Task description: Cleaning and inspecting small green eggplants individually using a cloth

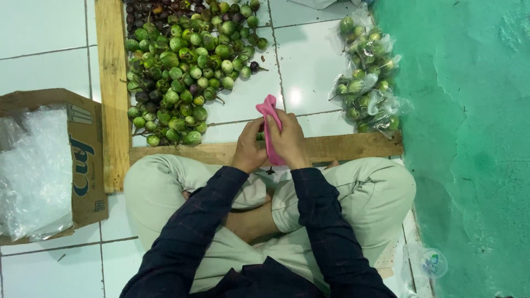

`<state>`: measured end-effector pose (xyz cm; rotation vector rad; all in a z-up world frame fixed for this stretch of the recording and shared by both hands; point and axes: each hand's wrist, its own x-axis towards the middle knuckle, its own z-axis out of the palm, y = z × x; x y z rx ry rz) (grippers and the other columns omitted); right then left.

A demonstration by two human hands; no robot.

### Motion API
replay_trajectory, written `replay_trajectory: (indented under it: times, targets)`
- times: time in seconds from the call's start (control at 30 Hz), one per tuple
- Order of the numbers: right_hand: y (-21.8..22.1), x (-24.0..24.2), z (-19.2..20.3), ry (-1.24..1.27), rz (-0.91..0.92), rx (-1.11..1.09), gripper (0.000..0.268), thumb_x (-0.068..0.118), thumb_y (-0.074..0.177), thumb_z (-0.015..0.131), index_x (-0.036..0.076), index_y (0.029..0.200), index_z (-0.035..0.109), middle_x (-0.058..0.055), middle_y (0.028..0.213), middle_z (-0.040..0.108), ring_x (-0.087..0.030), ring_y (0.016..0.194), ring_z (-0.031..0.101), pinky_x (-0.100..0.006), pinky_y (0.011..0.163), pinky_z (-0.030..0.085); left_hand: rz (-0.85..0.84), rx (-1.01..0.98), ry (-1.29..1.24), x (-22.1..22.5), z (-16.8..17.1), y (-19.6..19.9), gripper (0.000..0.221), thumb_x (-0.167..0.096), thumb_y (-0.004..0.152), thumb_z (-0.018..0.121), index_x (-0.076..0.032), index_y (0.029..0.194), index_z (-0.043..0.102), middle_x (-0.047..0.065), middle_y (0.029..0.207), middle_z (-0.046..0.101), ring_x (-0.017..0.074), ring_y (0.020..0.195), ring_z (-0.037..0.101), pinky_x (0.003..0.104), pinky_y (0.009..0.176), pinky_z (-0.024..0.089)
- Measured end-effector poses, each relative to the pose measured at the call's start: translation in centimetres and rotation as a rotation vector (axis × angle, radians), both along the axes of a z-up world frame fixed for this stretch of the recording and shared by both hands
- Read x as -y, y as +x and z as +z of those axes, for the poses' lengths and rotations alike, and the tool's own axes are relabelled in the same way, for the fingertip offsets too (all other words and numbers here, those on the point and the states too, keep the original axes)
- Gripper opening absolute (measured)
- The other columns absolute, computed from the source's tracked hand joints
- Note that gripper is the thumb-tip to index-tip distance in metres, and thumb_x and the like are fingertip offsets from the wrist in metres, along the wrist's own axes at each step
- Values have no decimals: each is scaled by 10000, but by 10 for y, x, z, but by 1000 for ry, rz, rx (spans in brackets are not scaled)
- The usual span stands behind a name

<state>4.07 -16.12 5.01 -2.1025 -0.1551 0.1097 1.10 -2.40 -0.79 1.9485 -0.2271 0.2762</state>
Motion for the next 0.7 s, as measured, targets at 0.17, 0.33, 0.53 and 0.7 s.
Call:
replay_trajectory:
  times: [0.17,0.33,0.53,0.7]
  targets:
    - [3,3,-5,-74,-17,15,250,259,1000,582,97,1150,700,-166,855,596,-446,874,657,-497,787,528,-18,-139,-122,6,15,-2,360,-223,860,790,-135,1174,636,84,956,671,275,941,664,436,905,536]
    - [3,-2,15,-55,-29,10,215,137,970,574,68,1143,681,-217,895,633,-481,911,653,-526,809,516,-12,-217,-137,6,19,3,358,-186,870,791,-103,1180,632,122,982,686,321,960,685,469,907,542]
    - [0,-14,29,-63,56,-79,431,229,1010,522,103,1423,527,-260,1077,591,-544,1056,617,-597,906,503,66,-79,-21,-10,-16,14,229,-165,894,758,-110,1082,640,118,894,686,348,900,696,471,851,562]
    - [5,-7,23,48,7,-24,292,161,1015,522,105,1265,665,-190,931,652,-440,925,687,-527,866,542,15,-7,-52,-6,9,12,256,-150,869,782,-118,1092,660,98,904,685,335,899,694,462,865,561]
